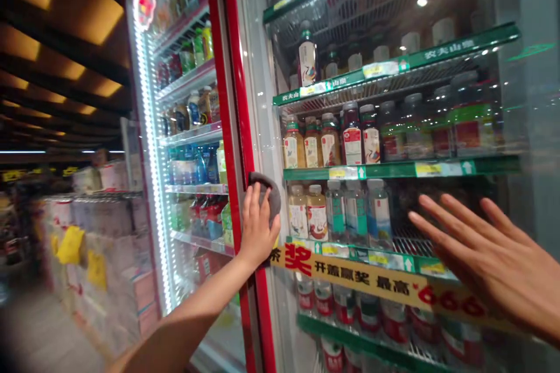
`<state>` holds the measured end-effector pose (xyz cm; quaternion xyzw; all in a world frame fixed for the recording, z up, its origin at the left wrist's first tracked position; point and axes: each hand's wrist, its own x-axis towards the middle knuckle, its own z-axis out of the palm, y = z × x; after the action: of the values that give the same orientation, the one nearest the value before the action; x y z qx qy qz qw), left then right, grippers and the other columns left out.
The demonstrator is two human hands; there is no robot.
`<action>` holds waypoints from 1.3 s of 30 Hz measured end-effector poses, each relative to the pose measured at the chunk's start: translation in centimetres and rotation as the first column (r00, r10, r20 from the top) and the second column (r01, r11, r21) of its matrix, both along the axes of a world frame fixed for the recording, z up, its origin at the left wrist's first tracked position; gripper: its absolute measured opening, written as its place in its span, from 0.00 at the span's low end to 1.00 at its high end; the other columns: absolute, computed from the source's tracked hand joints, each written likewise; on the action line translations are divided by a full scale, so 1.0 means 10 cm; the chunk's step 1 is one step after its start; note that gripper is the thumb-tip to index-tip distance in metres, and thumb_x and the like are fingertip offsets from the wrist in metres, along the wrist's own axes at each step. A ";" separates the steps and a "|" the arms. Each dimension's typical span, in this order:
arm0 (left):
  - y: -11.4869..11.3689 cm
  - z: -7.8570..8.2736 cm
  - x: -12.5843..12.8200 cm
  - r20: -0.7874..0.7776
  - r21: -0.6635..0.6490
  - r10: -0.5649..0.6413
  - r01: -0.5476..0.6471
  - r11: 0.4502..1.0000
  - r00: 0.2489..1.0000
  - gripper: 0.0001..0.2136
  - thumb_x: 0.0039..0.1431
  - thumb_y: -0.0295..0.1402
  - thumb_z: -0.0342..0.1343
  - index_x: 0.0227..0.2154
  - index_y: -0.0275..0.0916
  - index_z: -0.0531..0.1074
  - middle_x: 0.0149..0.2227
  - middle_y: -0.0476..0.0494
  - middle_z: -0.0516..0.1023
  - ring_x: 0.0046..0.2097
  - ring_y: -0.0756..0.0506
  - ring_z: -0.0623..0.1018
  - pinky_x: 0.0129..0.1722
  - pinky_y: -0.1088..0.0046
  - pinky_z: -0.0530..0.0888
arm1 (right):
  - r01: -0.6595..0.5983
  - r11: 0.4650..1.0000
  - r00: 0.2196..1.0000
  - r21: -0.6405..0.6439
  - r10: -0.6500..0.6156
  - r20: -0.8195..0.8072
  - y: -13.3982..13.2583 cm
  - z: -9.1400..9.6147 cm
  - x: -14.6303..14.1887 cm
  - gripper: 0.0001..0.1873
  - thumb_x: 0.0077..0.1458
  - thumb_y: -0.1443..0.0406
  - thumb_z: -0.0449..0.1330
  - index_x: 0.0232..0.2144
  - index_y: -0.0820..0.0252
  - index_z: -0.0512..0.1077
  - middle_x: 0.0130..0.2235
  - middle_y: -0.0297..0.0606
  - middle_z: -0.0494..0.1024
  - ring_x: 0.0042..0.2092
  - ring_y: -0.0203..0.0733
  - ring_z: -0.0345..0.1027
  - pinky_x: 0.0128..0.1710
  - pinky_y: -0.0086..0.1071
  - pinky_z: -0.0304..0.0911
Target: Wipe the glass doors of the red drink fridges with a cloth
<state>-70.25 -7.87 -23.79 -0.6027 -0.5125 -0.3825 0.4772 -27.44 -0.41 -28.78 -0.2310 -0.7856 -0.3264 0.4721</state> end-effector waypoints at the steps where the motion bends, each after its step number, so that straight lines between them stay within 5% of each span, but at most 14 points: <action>1: 0.00 -0.14 -0.05 0.003 0.001 0.004 -0.004 1.000 1.000 0.30 0.67 0.34 0.48 0.70 0.40 0.50 0.75 0.38 0.42 0.74 0.36 0.44 0.71 0.49 0.52 | -0.019 0.999 0.999 0.045 0.020 -0.026 0.02 -0.01 -0.03 0.29 0.64 0.53 0.45 0.67 0.34 0.58 0.69 0.25 0.61 0.70 0.54 0.50 0.74 0.51 0.35; 4: 0.08 -0.18 -0.05 0.110 0.037 0.027 -0.031 0.999 0.994 0.29 0.67 0.36 0.47 0.69 0.37 0.53 0.74 0.33 0.42 0.74 0.34 0.44 0.70 0.44 0.51 | -0.049 0.980 0.998 0.192 0.054 -0.020 0.06 -0.01 -0.09 0.29 0.68 0.53 0.47 0.68 0.42 0.57 0.71 0.29 0.57 0.70 0.54 0.50 0.73 0.53 0.37; 9: 0.29 0.39 0.63 0.307 0.117 0.027 -0.066 0.991 0.951 0.28 0.67 0.37 0.48 0.68 0.36 0.57 0.73 0.30 0.50 0.73 0.31 0.50 0.68 0.40 0.49 | 0.090 0.970 0.996 0.227 -0.087 -0.021 0.08 -0.01 -0.10 0.27 0.70 0.58 0.46 0.69 0.50 0.57 0.71 0.34 0.56 0.71 0.51 0.48 0.71 0.53 0.40; 13: 0.26 0.39 1.02 0.101 0.087 -0.023 0.014 0.996 0.995 0.29 0.67 0.38 0.49 0.69 0.40 0.56 0.73 0.33 0.48 0.73 0.34 0.51 0.68 0.44 0.53 | 0.163 0.963 0.985 0.216 -0.172 0.028 0.04 0.04 -0.07 0.30 0.68 0.61 0.51 0.70 0.46 0.52 0.71 0.34 0.54 0.72 0.47 0.46 0.71 0.52 0.41; 17: 0.09 0.21 0.71 -0.254 -0.153 -0.107 0.069 0.986 0.961 0.26 0.64 0.35 0.52 0.66 0.49 0.62 0.73 0.42 0.52 0.73 0.38 0.50 0.70 0.48 0.50 | 0.217 0.956 0.972 0.195 -0.230 0.047 -0.01 0.07 -0.09 0.33 0.68 0.64 0.51 0.71 0.44 0.48 0.72 0.32 0.51 0.73 0.46 0.43 0.71 0.52 0.42; 19: 0.07 0.29 0.60 -0.152 -0.120 -0.088 0.070 0.990 0.984 0.26 0.65 0.35 0.51 0.66 0.46 0.62 0.73 0.40 0.51 0.74 0.36 0.47 0.70 0.45 0.49 | 0.238 0.956 0.968 0.173 -0.249 0.043 -0.03 0.08 -0.12 0.33 0.67 0.64 0.50 0.71 0.45 0.48 0.72 0.33 0.50 0.73 0.47 0.42 0.71 0.53 0.42; 21: 0.11 0.48 0.70 0.116 0.003 -0.040 0.040 0.999 0.992 0.27 0.66 0.36 0.49 0.67 0.39 0.59 0.73 0.31 0.48 0.74 0.31 0.44 0.68 0.39 0.48 | 0.260 0.954 0.963 0.149 -0.267 0.032 -0.06 0.08 -0.15 0.33 0.67 0.65 0.50 0.71 0.45 0.49 0.72 0.33 0.50 0.73 0.48 0.41 0.71 0.54 0.42; 23: 0.20 0.70 1.00 0.327 0.101 -0.030 -0.004 0.995 0.944 0.28 0.67 0.35 0.47 0.68 0.33 0.57 0.73 0.24 0.46 0.73 0.27 0.44 0.67 0.36 0.47 | 0.281 0.951 0.958 0.130 -0.287 0.028 -0.09 0.09 -0.16 0.32 0.67 0.65 0.50 0.70 0.47 0.51 0.72 0.34 0.49 0.73 0.49 0.41 0.70 0.54 0.43; 25: 0.29 0.84 1.38 0.321 0.137 -0.065 0.021 0.990 0.945 0.29 0.66 0.35 0.48 0.68 0.32 0.57 0.73 0.23 0.46 0.73 0.27 0.45 0.68 0.38 0.46 | 0.299 0.946 0.951 0.122 -0.306 0.040 -0.12 0.10 -0.16 0.30 0.67 0.64 0.50 0.69 0.48 0.54 0.73 0.34 0.49 0.73 0.49 0.41 0.70 0.54 0.45; 27: 0.36 0.81 1.67 0.168 0.124 -0.121 0.101 0.987 0.978 0.29 0.65 0.34 0.50 0.68 0.35 0.57 0.73 0.27 0.45 0.73 0.30 0.46 0.69 0.41 0.46 | 0.312 0.943 0.945 0.120 -0.321 0.069 -0.16 0.12 -0.15 0.29 0.68 0.64 0.49 0.69 0.50 0.56 0.73 0.35 0.49 0.73 0.49 0.42 0.70 0.54 0.46; 29: 0.39 0.61 1.76 -0.030 0.070 -0.171 0.173 0.982 0.985 0.29 0.63 0.31 0.52 0.68 0.40 0.58 0.74 0.32 0.46 0.74 0.33 0.47 0.70 0.45 0.47 | 0.321 0.940 0.939 0.113 -0.332 0.094 -0.19 0.13 -0.14 0.29 0.68 0.64 0.48 0.69 0.51 0.55 0.73 0.35 0.49 0.73 0.49 0.42 0.70 0.53 0.46; 34: 0.32 0.10 1.30 -0.386 -0.072 -0.268 0.261 0.963 0.883 0.31 0.60 0.26 0.54 0.66 0.43 0.59 0.72 0.37 0.54 0.73 0.39 0.51 0.71 0.50 0.52 | 0.337 0.940 0.933 0.051 -0.340 0.121 -0.27 0.19 -0.15 0.32 0.65 0.66 0.51 0.69 0.51 0.55 0.73 0.37 0.48 0.73 0.51 0.40 0.70 0.55 0.46; 36: 0.29 0.17 1.17 -0.374 -0.071 -0.303 0.298 0.952 0.877 0.28 0.61 0.26 0.55 0.64 0.37 0.60 0.72 0.33 0.54 0.73 0.40 0.51 0.69 0.53 0.58 | 0.335 0.942 0.929 0.029 -0.335 0.161 -0.33 0.24 -0.12 0.35 0.62 0.67 0.55 0.69 0.51 0.55 0.73 0.37 0.47 0.73 0.51 0.41 0.69 0.55 0.47; 39: 0.29 0.49 1.29 -0.230 0.004 -0.291 0.300 0.954 0.929 0.20 0.62 0.26 0.55 0.56 0.33 0.67 0.72 0.30 0.52 0.73 0.38 0.50 0.68 0.53 0.63 | 0.346 0.938 0.923 0.033 -0.347 0.168 -0.41 0.29 0.02 0.33 0.60 0.70 0.54 0.67 0.53 0.60 0.72 0.38 0.52 0.72 0.49 0.45 0.69 0.54 0.49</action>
<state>-57.36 -4.96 -18.89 -0.7032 -0.3506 -0.3887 0.4811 -27.28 -4.53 -25.85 -0.3366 -0.7696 -0.4244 0.3379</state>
